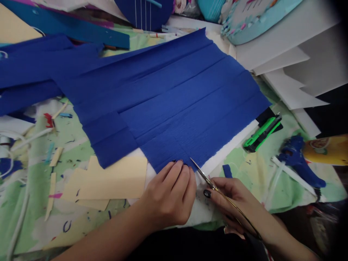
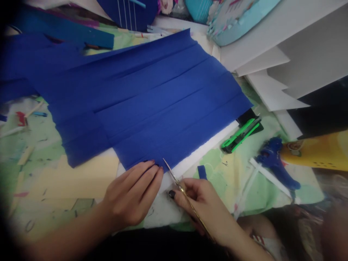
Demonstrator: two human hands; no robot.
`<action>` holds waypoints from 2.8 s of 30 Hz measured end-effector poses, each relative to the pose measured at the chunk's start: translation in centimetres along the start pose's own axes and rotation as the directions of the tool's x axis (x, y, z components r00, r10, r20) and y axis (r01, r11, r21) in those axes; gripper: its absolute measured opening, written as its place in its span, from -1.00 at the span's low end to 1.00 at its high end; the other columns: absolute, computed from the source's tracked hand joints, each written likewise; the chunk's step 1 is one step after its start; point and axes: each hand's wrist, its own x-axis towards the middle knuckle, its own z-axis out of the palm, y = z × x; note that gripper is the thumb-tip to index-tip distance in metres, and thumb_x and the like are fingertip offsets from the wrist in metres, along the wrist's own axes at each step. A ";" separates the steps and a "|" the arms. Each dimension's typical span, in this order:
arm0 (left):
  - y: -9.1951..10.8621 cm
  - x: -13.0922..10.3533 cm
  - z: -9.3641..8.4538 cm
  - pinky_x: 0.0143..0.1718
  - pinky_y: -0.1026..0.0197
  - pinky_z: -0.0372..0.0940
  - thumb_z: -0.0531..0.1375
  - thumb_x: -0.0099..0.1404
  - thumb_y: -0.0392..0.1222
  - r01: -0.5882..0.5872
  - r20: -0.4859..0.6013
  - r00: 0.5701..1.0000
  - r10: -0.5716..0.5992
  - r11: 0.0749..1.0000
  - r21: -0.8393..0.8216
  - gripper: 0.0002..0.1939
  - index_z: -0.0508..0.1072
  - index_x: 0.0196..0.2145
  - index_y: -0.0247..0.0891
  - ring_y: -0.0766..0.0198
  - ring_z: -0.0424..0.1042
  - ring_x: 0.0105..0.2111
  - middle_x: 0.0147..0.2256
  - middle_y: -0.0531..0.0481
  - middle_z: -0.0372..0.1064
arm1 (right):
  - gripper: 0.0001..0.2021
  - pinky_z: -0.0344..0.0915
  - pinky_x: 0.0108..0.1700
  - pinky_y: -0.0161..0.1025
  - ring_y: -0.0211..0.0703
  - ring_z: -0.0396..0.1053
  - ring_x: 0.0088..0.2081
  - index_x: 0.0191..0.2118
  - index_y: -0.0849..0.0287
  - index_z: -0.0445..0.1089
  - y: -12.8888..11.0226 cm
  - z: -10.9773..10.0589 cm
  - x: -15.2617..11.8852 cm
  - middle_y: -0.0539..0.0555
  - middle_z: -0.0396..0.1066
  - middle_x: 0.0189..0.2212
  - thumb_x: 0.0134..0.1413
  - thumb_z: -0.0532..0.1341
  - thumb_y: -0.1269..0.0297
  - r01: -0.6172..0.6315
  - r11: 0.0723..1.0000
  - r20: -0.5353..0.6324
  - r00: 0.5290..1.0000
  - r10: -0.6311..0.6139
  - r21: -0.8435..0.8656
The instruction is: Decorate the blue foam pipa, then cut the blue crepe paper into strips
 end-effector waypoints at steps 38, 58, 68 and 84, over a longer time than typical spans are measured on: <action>0.1 0.1 0.1 -0.25 0.03 0.50 0.08 0.24 -0.42 0.039 -0.103 0.994 -0.047 0.996 -0.082 -0.76 0.52 -0.24 -0.59 -0.04 0.53 -0.27 -0.31 -0.29 0.53 | -0.64 -0.17 -0.71 -0.45 -0.48 -0.10 -0.71 -0.47 0.17 0.15 -1.4 0.1 0.2 -0.18 -0.02 -0.68 0.09 0.20 -0.01 0.075 0.989 0.019 0.997 -0.073 -0.128; 0.1 0.1 0.0 -0.25 0.04 0.50 0.09 0.23 -0.42 0.038 -0.107 0.993 -0.048 0.995 -0.095 -0.76 0.51 -0.23 -0.59 -0.02 0.53 -0.26 -0.30 -0.29 0.52 | -0.65 -0.22 -0.71 -0.42 -0.49 -0.10 -0.72 -0.46 0.20 0.21 -2.1 0.5 0.5 -0.19 0.01 -0.73 0.01 0.28 0.03 0.053 0.992 -0.013 0.998 -0.055 -0.114; 0.0 0.0 0.0 -0.25 0.04 0.49 0.07 0.24 -0.41 0.038 -0.106 0.993 -0.048 0.995 -0.097 -0.74 0.52 -0.23 -0.60 -0.04 0.53 -0.26 -0.30 -0.30 0.52 | -0.62 -0.20 -0.72 -0.43 -0.50 -0.09 -0.72 -0.47 0.21 0.21 -1.7 0.5 0.9 -0.17 0.05 -0.70 -0.02 0.28 -0.01 0.034 0.993 -0.028 0.999 -0.037 -0.116; 0.0 -0.1 0.1 -0.24 0.01 0.48 0.07 0.25 -0.42 0.050 -0.099 0.993 -0.058 0.996 -0.076 -0.74 0.51 -0.20 -0.59 -0.05 0.51 -0.22 -0.28 -0.29 0.51 | -0.60 -0.20 -0.74 -0.43 -0.49 -0.10 -0.73 -0.50 0.19 0.20 -1.7 0.5 0.9 -0.16 0.05 -0.71 -0.06 0.29 -0.05 0.036 0.990 -0.045 0.998 -0.043 -0.138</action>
